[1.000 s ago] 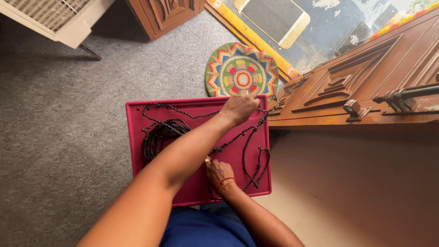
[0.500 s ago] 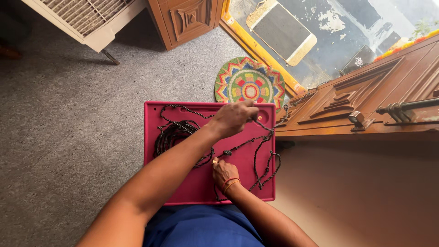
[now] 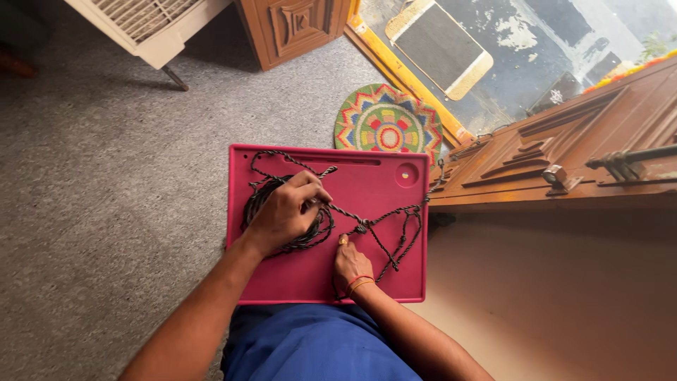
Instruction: The person untangles a decorative string of lights by hand over a pink tray, separating the coiled section from the loose knots and laying the straightened wire across the tray surface.
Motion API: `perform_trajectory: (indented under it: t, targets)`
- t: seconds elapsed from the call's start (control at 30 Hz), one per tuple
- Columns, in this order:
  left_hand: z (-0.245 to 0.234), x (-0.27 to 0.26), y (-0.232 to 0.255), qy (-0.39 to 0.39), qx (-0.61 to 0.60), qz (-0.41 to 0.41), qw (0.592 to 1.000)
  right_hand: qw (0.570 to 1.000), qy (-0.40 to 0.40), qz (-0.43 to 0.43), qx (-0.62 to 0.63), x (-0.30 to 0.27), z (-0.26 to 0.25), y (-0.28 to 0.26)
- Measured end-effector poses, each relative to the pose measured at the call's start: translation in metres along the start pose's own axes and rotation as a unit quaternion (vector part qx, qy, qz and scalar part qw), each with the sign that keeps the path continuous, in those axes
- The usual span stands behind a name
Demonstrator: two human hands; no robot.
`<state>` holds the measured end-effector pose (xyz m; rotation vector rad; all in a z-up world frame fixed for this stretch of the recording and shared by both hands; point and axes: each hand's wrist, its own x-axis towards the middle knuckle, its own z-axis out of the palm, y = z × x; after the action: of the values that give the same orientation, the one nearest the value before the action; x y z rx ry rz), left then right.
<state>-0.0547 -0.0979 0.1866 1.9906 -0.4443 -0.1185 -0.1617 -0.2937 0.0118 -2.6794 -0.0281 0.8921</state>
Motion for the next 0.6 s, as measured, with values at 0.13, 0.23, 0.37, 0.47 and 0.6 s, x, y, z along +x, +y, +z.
perform_trajectory:
  t: [0.13,0.23,0.37,0.47,0.6]
  targets:
    - [-0.002,-0.029,0.016,0.059,0.007,0.011,0.998,1.0,0.015,0.008,-0.008,-0.001,0.012,0.001]
    - [0.012,-0.048,0.029,0.13,0.023,-0.001,0.991,0.998,0.004,-0.022,-0.061,0.003,0.022,0.007]
    - [0.027,-0.071,0.047,0.174,0.031,-0.054,0.983,0.989,0.021,-0.044,-0.14,0.009,0.029,0.011]
    - [0.032,-0.085,0.064,0.216,0.015,-0.057,0.975,0.975,0.099,-0.084,-0.179,0.012,0.036,0.01]
    - [0.025,-0.109,0.07,0.216,-0.073,-0.191,0.955,0.961,0.085,-0.098,-0.242,0.014,0.04,0.007]
